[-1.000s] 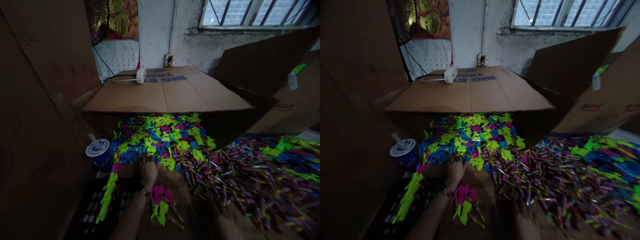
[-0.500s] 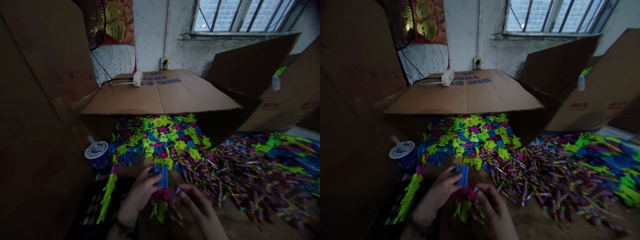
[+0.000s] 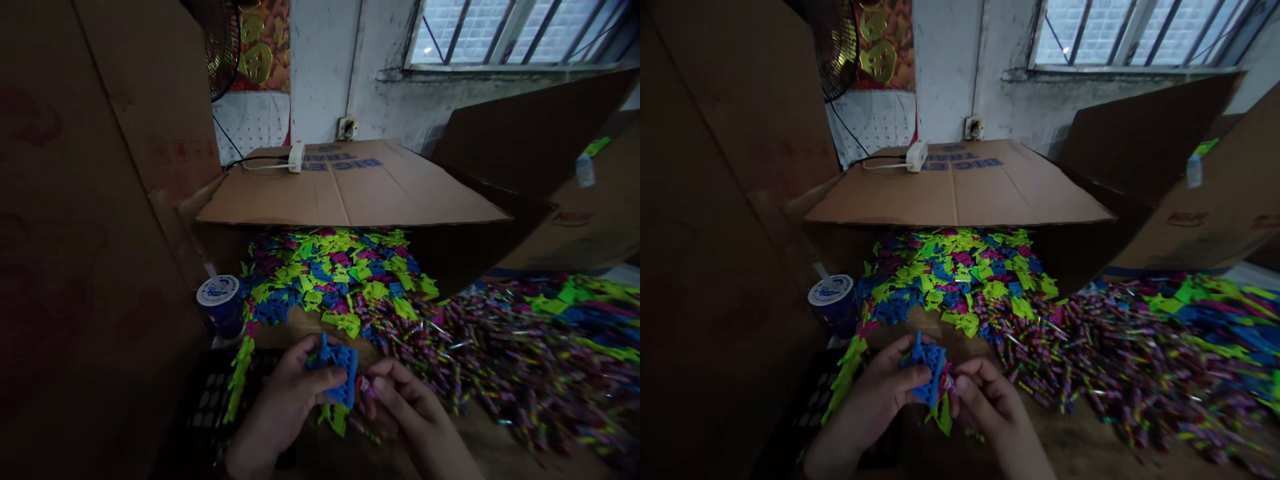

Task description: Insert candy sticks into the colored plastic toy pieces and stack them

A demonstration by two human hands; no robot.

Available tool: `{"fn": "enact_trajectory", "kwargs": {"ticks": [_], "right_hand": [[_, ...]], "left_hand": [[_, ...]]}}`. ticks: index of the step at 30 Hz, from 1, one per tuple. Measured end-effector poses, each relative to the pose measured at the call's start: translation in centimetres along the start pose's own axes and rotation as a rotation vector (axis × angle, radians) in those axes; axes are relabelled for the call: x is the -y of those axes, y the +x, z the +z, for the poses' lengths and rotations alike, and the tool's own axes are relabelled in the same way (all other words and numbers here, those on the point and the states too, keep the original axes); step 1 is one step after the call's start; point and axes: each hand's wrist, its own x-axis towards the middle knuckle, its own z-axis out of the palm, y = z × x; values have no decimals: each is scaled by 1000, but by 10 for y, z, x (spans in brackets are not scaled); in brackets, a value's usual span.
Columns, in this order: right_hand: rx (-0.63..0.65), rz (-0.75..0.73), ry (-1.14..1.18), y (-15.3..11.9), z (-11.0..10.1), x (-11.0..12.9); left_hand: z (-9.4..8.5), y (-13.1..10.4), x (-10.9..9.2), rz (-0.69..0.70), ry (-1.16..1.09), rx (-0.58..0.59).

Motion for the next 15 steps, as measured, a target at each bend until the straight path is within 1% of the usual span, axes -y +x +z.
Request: {"fn": "enact_trajectory", "kwargs": {"ticks": [2, 5, 8, 11, 13, 15], "right_hand": [[32, 9, -12, 0, 0, 0], [55, 10, -25, -1, 1, 0], [34, -24, -57, -3, 4, -3], [10, -58, -131, -4, 8, -8], [-9, -61, -170, -5, 8, -13], [-37, -33, -147, -7, 5, -19]], "left_hand": [[-1, -1, -1, -13, 4, 17], [-2, -3, -2, -24, 54, -8], [-5, -6, -1, -12, 132, -48], [-11, -6, 2, -5, 171, -63], [-15, -6, 6, -5, 180, -74], [-19, -4, 13, 12, 196, -70]]}}
